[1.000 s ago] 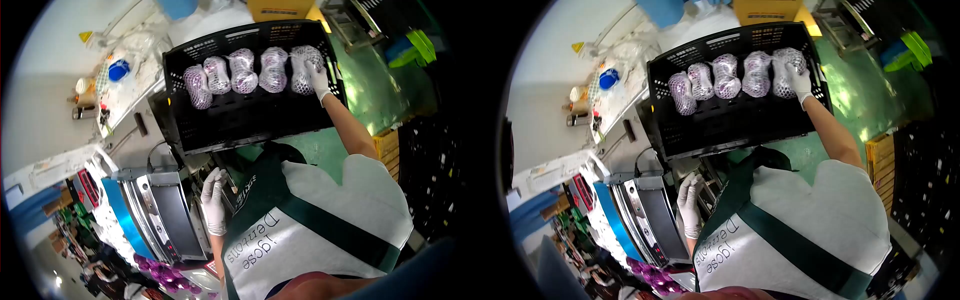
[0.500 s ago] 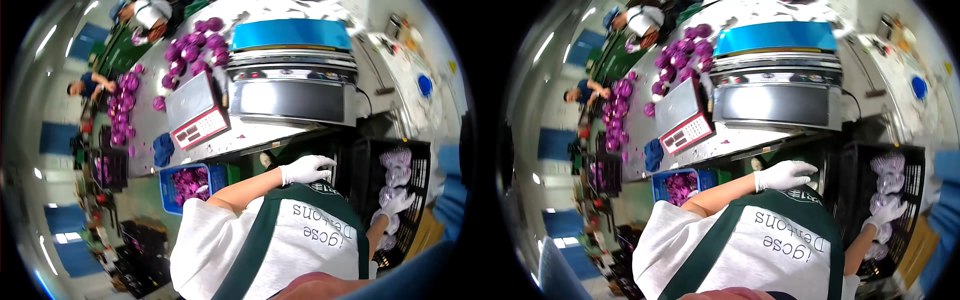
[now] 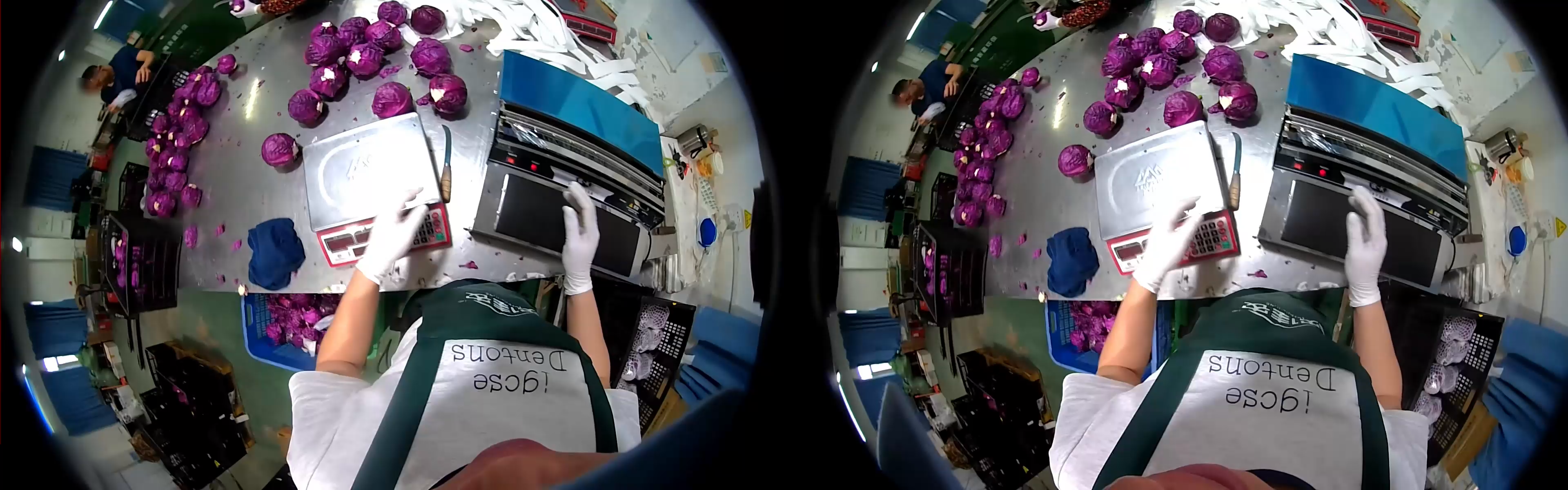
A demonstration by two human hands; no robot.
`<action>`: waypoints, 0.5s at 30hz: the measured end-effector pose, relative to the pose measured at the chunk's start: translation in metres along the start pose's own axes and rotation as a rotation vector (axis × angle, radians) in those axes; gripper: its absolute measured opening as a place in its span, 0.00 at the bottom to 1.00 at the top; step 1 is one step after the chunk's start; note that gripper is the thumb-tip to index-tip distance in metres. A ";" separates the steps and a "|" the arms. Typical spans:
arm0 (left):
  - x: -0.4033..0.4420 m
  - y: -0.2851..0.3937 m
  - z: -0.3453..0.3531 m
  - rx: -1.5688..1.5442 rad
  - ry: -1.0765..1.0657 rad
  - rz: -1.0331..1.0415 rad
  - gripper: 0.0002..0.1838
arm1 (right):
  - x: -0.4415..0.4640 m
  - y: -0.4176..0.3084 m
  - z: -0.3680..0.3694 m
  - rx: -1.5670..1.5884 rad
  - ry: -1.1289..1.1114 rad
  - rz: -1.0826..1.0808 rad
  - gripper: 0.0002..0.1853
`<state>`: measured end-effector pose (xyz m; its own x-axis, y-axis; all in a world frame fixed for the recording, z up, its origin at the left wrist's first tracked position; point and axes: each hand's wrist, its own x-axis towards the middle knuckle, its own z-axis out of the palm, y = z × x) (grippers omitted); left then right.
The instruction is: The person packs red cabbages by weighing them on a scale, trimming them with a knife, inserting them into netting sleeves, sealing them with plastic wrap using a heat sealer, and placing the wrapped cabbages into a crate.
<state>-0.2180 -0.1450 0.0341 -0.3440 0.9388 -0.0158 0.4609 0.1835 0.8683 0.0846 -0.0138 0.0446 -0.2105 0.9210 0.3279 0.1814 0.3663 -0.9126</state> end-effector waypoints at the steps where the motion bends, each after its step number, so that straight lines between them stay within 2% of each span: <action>1: 0.016 -0.010 -0.020 0.071 0.057 -0.020 0.21 | 0.005 -0.004 0.020 0.094 -0.031 0.059 0.18; 5: 0.115 -0.061 -0.082 0.026 0.118 -0.030 0.22 | 0.020 -0.023 0.081 0.081 -0.162 0.137 0.16; 7: 0.171 -0.064 -0.102 -0.009 0.075 -0.097 0.27 | 0.030 -0.028 0.102 0.090 -0.254 0.260 0.14; 9: 0.235 -0.119 -0.096 -0.068 0.066 -0.134 0.36 | 0.043 -0.017 0.121 -0.073 -0.326 0.190 0.13; 11: 0.280 -0.124 -0.089 0.282 -0.033 -0.028 0.46 | 0.061 -0.021 0.142 -0.106 -0.423 0.278 0.13; 12: 0.304 -0.148 -0.073 0.265 -0.028 0.115 0.52 | 0.071 -0.023 0.154 -0.102 -0.468 0.303 0.13; 13: 0.320 -0.159 -0.061 0.398 -0.010 0.193 0.51 | 0.077 -0.014 0.166 -0.153 -0.518 0.294 0.13; 15: 0.342 -0.168 -0.056 0.137 -0.196 0.055 0.50 | 0.090 -0.013 0.188 -0.090 -0.560 0.248 0.13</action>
<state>-0.4590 0.1289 -0.0898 -0.1564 0.9846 -0.0783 0.5855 0.1563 0.7955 -0.1177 0.0394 0.0397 -0.6196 0.7795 -0.0917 0.3650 0.1827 -0.9129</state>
